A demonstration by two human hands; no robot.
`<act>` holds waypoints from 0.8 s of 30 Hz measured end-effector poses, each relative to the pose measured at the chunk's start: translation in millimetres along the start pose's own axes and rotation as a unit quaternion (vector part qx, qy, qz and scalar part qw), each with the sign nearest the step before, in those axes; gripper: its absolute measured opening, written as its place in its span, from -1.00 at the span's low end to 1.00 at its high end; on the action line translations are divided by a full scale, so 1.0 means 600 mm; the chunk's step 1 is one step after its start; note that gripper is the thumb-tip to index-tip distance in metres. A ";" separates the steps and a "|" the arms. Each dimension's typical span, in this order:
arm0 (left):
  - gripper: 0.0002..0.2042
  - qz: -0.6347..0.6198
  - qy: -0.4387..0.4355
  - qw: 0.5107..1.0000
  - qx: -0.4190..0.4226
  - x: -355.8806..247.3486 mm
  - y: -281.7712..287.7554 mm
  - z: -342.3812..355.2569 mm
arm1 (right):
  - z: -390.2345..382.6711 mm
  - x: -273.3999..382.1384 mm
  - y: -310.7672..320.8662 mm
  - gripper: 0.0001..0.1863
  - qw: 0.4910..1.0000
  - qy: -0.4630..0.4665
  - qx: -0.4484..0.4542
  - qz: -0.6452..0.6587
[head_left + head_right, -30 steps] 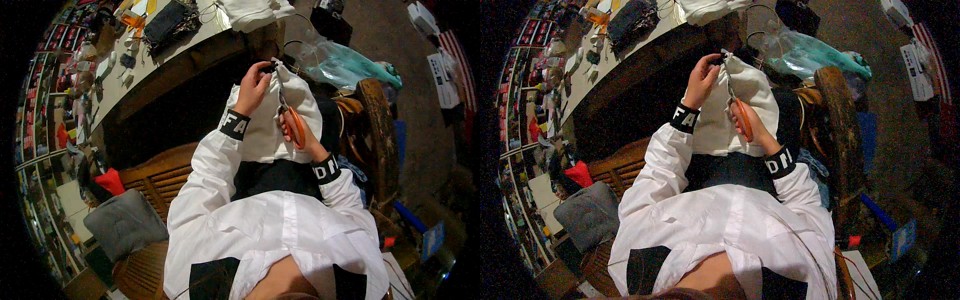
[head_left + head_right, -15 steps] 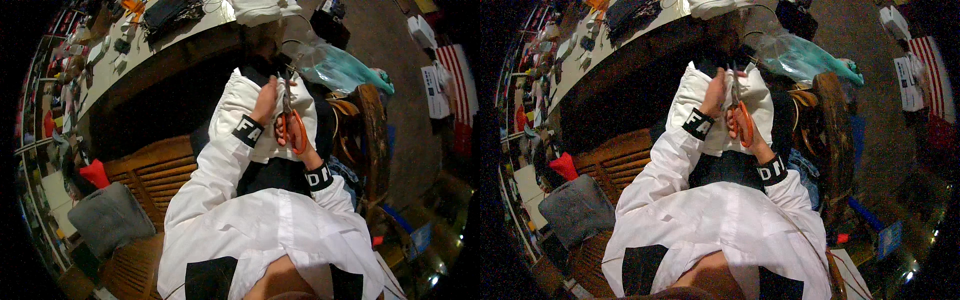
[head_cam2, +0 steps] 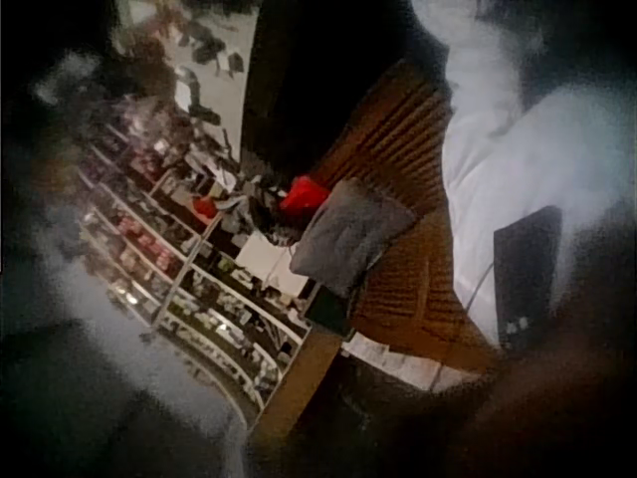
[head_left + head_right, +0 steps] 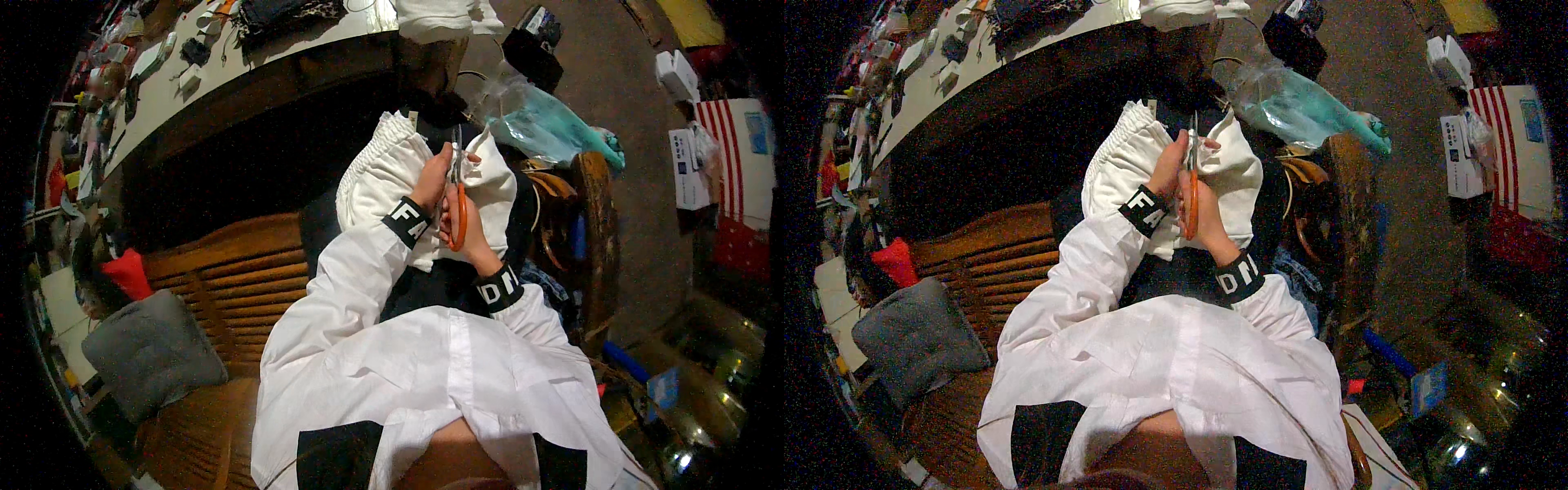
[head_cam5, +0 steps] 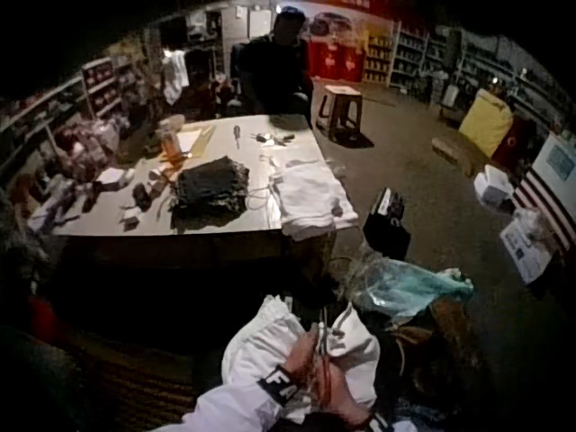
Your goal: The person uses orange-handled scissors to cut a white fabric garment laid on a dark surface. They repeatedly trim edges and reshape the fabric, occasionally lifting and repositioning it. The person places the cut fabric on a nearby table at the end.
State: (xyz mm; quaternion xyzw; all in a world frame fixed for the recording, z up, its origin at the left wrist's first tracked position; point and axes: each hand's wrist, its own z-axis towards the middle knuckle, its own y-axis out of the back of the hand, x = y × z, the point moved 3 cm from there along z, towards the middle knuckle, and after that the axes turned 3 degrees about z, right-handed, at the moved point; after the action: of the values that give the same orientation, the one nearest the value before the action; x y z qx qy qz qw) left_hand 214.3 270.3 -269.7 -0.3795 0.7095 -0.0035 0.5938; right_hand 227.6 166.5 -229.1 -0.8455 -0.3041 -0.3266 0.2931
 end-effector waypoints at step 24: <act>-0.39 0.197 -0.123 0.970 -0.066 0.005 0.004 -0.005 | -0.007 0.033 0.032 -0.48 0.924 0.255 0.143 -0.247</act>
State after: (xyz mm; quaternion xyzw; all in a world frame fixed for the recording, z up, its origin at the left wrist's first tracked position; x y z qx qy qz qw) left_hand 210.5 268.8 -272.5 -0.2679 0.6901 0.2071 0.6396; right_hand 251.3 157.6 -217.8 -0.5806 -0.4620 -0.5462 0.3887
